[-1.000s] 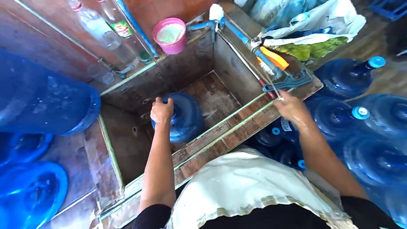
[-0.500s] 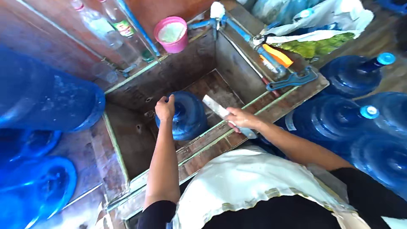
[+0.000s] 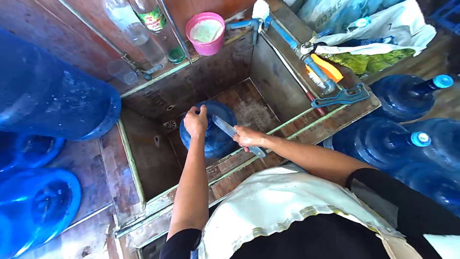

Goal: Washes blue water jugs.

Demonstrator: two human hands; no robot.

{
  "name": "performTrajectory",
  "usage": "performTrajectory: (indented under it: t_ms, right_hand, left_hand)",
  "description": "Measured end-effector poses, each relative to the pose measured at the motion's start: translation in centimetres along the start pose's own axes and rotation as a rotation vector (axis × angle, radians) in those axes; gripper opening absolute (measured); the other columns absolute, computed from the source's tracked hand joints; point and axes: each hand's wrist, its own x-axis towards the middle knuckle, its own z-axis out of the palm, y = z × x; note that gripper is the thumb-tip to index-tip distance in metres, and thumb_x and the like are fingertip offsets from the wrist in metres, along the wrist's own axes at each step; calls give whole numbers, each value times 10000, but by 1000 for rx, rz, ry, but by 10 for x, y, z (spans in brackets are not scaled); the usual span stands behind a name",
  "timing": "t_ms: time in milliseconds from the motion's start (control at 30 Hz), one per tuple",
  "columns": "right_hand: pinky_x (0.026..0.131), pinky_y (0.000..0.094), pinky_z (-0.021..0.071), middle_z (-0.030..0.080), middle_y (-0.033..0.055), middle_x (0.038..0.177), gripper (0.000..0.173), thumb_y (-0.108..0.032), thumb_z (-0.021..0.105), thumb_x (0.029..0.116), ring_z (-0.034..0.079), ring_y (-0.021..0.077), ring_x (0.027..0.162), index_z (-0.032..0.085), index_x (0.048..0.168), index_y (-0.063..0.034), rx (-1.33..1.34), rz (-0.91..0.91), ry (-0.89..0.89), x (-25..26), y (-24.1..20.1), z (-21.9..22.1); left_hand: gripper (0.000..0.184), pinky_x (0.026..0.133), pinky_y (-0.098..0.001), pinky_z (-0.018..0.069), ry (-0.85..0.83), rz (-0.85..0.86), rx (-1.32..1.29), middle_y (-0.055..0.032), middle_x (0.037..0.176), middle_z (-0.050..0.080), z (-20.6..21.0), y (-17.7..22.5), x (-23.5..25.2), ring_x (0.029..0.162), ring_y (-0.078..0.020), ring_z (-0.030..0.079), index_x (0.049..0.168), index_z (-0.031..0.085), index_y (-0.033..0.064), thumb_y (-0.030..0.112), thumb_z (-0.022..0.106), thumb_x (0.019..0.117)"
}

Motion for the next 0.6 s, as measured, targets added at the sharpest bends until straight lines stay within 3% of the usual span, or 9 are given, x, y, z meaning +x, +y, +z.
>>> performTrajectory:
  t_ms: [367,600]
  right_hand:
    - [459,225,495,507,38,694,264,-237,449,1118,522,85,465,489,1282,-34,224,-16,-81,1,26,-14]
    - [465,220,485,479,34,706,259,-222,445,1118,509,84,478,483,1296,-38,169,-11,-121,13,24,-22]
  left_hand:
    - [386,866,-647,472,0,3,-10,-232,1003,696,1,-5,4,1009,-410,663,1056,707,25,371,536,1043]
    - [364,864,-654,469,-1,21,-23,-244,993,694,0,-5,2,988,-415,664,1045,703,2,332,549,1040]
